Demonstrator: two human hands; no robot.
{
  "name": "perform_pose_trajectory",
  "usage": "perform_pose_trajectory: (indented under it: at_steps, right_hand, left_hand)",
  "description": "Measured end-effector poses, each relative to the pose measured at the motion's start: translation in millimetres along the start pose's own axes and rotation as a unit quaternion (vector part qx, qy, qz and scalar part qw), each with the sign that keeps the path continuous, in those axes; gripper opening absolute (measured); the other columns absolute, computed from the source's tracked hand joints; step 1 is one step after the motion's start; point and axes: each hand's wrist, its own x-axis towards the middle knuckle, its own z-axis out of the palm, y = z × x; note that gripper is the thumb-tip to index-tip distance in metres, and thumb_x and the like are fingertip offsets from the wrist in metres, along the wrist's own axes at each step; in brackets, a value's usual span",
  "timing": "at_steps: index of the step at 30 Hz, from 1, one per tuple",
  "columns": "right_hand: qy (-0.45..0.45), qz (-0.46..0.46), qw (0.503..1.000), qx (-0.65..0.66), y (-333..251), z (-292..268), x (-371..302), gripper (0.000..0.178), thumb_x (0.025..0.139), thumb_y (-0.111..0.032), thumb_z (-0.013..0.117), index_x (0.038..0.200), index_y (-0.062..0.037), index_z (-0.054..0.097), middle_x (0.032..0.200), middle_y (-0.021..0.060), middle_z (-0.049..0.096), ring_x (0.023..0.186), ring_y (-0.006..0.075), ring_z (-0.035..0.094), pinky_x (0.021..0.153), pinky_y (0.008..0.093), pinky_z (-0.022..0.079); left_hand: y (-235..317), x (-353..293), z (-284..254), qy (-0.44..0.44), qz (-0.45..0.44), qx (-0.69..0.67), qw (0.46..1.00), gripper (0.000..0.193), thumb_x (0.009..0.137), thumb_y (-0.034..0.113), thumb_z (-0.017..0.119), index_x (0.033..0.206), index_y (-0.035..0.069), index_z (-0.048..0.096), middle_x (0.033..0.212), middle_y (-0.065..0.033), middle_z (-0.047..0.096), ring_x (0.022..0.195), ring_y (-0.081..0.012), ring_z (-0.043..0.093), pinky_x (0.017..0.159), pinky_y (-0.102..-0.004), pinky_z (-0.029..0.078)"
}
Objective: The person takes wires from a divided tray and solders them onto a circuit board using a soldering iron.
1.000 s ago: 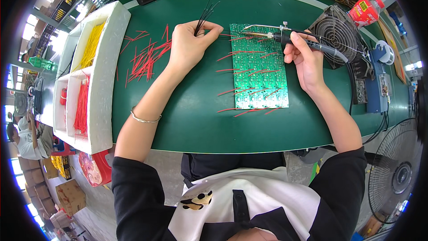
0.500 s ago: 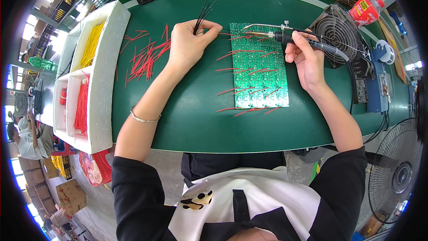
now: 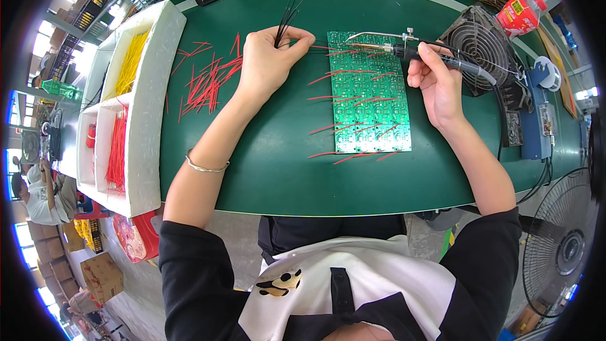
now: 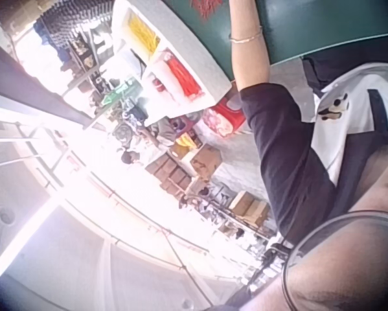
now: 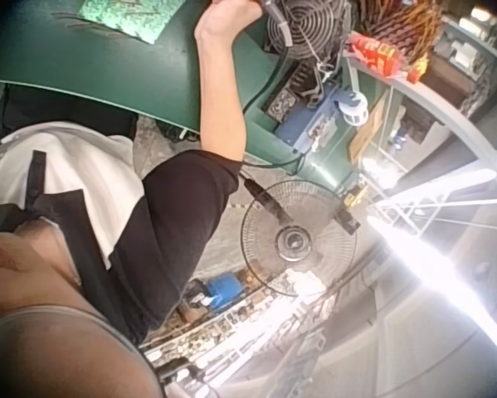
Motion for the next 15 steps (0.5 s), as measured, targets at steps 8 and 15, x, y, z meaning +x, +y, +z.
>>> perform_pose_trajectory:
  at_steps: [8, 15]
  right_hand:
    - [0.004, 0.004, 1.000, -0.012, -2.7, 2.5, -1.0, 0.015, 0.083, -0.016, 0.060, 0.082, -0.0021, 0.056, 0.064, 0.0070, 0.057, 0.051, 0.0099, 0.051, 0.049, 0.0212, 0.043]
    - [-0.004, 0.007, 1.000, -0.011, -0.1, 0.4, 0.4, 0.016, 0.083, -0.017, 0.060, 0.083, -0.0017, 0.055, 0.065, 0.0073, 0.058, 0.051, 0.0104, 0.052, 0.050, 0.0217, 0.044]
  left_hand:
    - [3.4, 0.7, -1.6, -0.019, -0.003, -0.057, 0.998, 0.013, 0.075, 0.011, 0.067, 0.077, -0.002, 0.064, 0.052, 0.0093, 0.032, 0.048, 0.0001, 0.027, 0.042, -0.0188, 0.022]
    - [3.4, 0.7, -1.9, -0.023, -0.006, -0.063, 0.998, 0.012, 0.075, 0.010, 0.066, 0.078, -0.002, 0.064, 0.053, 0.0096, 0.031, 0.048, 0.0003, 0.027, 0.043, -0.0187, 0.021]
